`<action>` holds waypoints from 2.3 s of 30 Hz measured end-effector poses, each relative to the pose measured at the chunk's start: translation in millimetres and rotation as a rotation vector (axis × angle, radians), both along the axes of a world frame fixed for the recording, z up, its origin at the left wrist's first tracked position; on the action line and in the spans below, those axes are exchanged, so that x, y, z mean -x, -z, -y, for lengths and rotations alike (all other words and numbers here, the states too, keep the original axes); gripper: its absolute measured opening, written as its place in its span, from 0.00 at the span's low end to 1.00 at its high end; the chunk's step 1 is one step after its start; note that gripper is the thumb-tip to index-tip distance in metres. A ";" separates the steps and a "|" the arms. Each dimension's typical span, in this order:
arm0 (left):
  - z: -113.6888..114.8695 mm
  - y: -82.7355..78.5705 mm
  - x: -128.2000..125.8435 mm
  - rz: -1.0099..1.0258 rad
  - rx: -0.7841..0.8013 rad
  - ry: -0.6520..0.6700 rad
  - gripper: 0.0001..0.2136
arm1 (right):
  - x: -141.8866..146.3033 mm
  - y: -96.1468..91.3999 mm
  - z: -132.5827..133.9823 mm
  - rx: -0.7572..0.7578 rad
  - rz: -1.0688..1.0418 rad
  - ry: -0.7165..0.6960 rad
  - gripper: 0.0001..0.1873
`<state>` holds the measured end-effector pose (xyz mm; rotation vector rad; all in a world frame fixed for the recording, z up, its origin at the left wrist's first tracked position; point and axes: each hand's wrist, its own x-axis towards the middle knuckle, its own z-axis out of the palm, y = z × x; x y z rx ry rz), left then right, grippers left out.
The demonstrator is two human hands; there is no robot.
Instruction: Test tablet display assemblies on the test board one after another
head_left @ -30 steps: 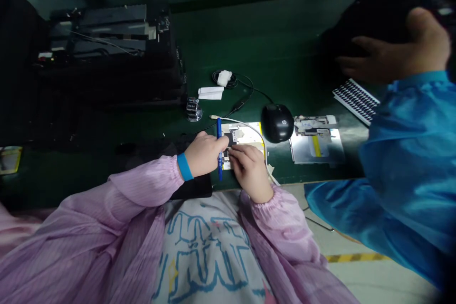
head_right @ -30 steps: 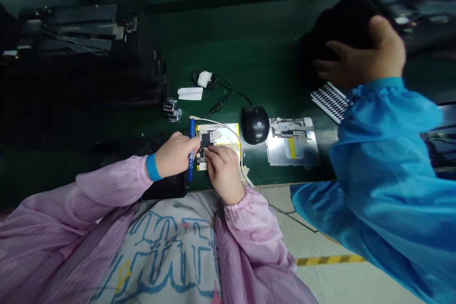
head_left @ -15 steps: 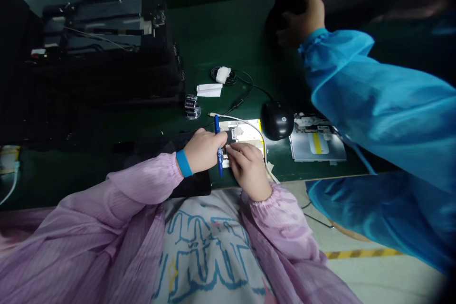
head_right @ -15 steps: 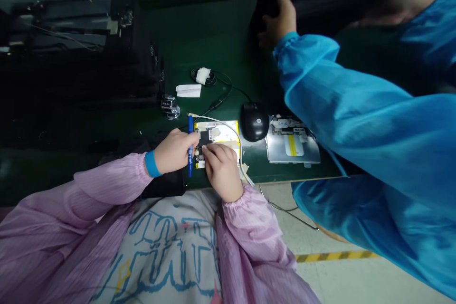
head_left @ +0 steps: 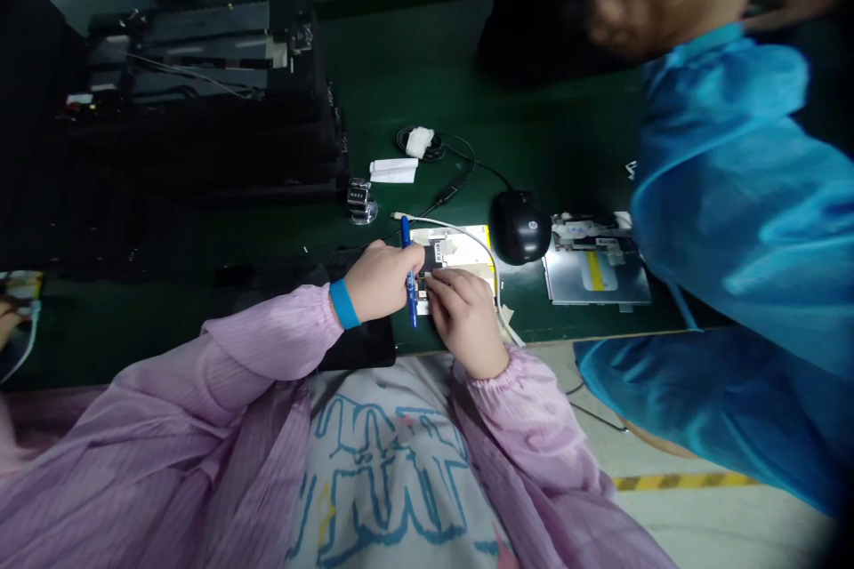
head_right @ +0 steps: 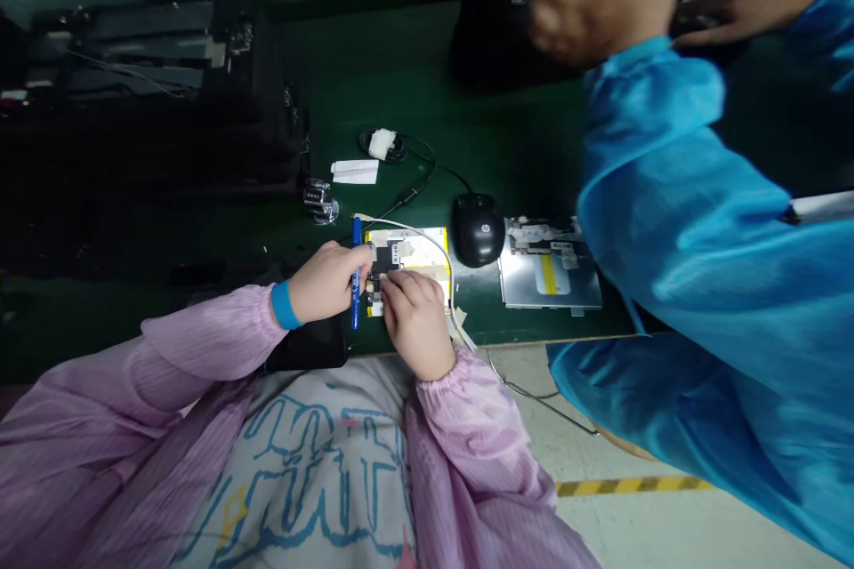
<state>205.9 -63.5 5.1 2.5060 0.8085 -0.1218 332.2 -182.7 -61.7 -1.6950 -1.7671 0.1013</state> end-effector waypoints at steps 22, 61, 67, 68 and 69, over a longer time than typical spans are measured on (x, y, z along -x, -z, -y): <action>1.6 -0.1 -1.8 -0.016 -0.030 0.004 0.03 | 1.6 -2.9 0.2 0.007 0.035 -0.009 0.11; 0.3 4.5 -1.6 -0.033 -0.040 0.029 0.03 | 7.8 -8.2 -0.8 0.136 0.135 0.038 0.15; -0.7 4.8 3.8 0.107 0.020 -0.026 0.01 | 11.7 -8.9 -1.8 0.135 0.164 0.064 0.14; -0.7 3.0 5.8 0.148 0.043 -0.041 0.02 | 12.0 -8.5 -2.0 0.136 0.164 0.065 0.14; -0.7 0.4 8.2 0.186 0.070 -0.056 0.04 | 12.2 -8.2 -2.2 0.137 0.161 0.065 0.14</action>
